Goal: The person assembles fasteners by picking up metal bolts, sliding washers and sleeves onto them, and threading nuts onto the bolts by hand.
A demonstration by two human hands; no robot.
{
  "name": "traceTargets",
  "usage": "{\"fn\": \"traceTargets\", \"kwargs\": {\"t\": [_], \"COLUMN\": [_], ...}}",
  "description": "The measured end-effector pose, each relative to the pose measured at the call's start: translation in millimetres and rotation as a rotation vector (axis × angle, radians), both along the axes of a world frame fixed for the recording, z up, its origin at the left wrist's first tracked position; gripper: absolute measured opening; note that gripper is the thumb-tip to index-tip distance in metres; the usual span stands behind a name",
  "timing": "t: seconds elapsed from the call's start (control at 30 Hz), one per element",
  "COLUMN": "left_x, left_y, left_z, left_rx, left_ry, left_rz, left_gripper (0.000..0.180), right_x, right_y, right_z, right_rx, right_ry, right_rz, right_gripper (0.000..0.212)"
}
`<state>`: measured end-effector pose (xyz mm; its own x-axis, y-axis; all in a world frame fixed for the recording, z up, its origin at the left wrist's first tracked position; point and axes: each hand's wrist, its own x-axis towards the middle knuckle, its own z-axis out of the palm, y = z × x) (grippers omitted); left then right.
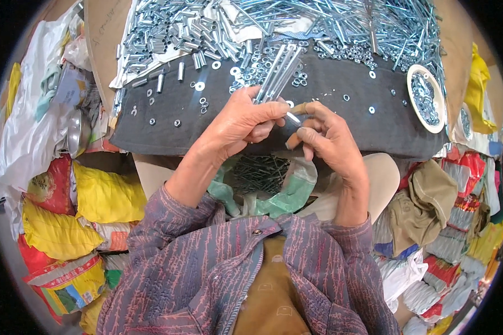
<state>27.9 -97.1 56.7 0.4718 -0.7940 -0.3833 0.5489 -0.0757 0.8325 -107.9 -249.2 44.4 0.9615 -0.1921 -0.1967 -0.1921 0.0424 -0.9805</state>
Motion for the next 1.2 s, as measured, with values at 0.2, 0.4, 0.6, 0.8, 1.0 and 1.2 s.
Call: {"fn": "traceTargets", "kwargs": {"t": [0.2, 0.4, 0.6, 0.8, 1.0, 1.2], "left_x": [2.2, -16.6, -66.3, -49.6, -62.7, -51.8], "left_y": [18.3, 29.8, 22.3, 42.8, 42.6, 55.7], "left_z": [-8.7, -18.8, -15.0, -18.8, -22.9, -15.0], "left_rx": [-0.148, -0.200, -0.290, -0.406, -0.360, -0.370], "left_ry": [0.130, 0.238, 0.407, 0.504, 0.405, 0.501], "left_rz": [0.211, 0.354, 0.276, 0.279, 0.345, 0.429], "left_gripper": [0.018, 0.013, 0.014, 0.017, 0.021, 0.024], "right_x": [4.6, 24.5, 28.8, 30.5, 35.3, 38.4], "right_y": [12.8, 58.3, 96.0, 117.2, 123.0, 109.1], "right_z": [16.3, 8.9, -1.0, 5.6, -8.4, 16.9], "right_rx": [0.413, 0.037, -0.391, -0.479, -0.794, -0.766], "right_ry": [-0.190, -0.124, -0.447, -0.601, -0.690, -0.861], "right_rz": [0.052, -0.415, -0.518, -0.608, -0.563, -0.529], "right_gripper": [0.048, 0.029, 0.031, 0.057, 0.049, 0.020]}}
